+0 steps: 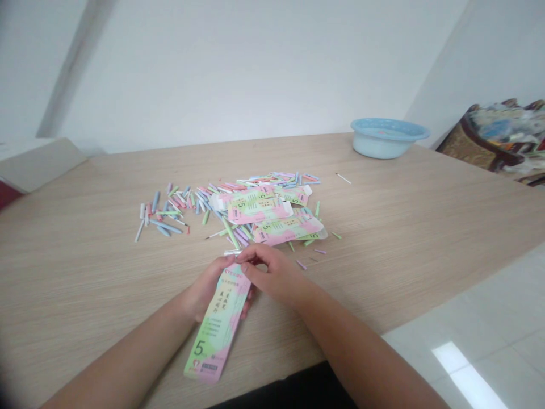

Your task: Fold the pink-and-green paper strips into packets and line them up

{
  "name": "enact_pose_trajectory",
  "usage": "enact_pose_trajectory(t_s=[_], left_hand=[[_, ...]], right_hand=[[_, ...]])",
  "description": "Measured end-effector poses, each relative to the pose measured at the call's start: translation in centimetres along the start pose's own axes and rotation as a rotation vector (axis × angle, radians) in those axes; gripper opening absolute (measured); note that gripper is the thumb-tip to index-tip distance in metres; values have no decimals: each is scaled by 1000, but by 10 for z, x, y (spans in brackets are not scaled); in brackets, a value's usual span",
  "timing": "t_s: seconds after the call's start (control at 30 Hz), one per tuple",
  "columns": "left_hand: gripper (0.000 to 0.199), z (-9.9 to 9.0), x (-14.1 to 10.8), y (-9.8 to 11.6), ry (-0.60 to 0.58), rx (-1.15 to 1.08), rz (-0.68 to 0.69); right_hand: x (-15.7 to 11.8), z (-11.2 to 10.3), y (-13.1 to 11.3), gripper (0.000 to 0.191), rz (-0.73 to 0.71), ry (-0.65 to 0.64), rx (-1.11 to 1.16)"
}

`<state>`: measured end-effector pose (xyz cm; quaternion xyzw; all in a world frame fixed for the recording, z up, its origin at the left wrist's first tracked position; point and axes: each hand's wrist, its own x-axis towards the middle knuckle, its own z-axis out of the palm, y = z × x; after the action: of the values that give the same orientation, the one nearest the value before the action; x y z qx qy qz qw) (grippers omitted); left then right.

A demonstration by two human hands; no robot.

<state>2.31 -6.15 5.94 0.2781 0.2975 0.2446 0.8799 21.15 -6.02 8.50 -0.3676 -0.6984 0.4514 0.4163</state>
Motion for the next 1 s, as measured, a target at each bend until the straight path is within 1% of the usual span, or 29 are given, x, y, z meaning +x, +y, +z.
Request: enact_pose_trajectory(t_s=[0.07,0.13,0.3,0.37,0.5,0.67,0.8,0.87,0.93,1.0], left_hand=[[65,-1,0,0,-11,0,0],[68,-1,0,-1,-25,12,-2],[83,1,-2,0,0,67,-34],[86,2,-2,0,-1,83,-47],[84,2,-2,-1,-3,75,-50],[85,2,-1,-1,35,72,-57],[87,1,-2,-1,71,56,-85],[86,-1,-2,-1,84,40,-91],[86,-2,-1,-1,81,21,-92],[84,-1,-1,-1,69,8,-87]], right_hand=[[1,1,1,8,29,-1,28],[2,1,1,8,33,4,35],[2,0,-2,8,4,51,-63],[2,0,-2,8,6,65,-80],[2,0,-1,9,8,33,-69],[1,-1,-2,12,0,14,-104],[-2,-3,-4,8,-57,-19,-101],[-3,-4,-5,12,-84,-40,-90],[-3,-5,-5,17,-84,-44,-82],[-3,-4,-5,17,-78,-36,-78]])
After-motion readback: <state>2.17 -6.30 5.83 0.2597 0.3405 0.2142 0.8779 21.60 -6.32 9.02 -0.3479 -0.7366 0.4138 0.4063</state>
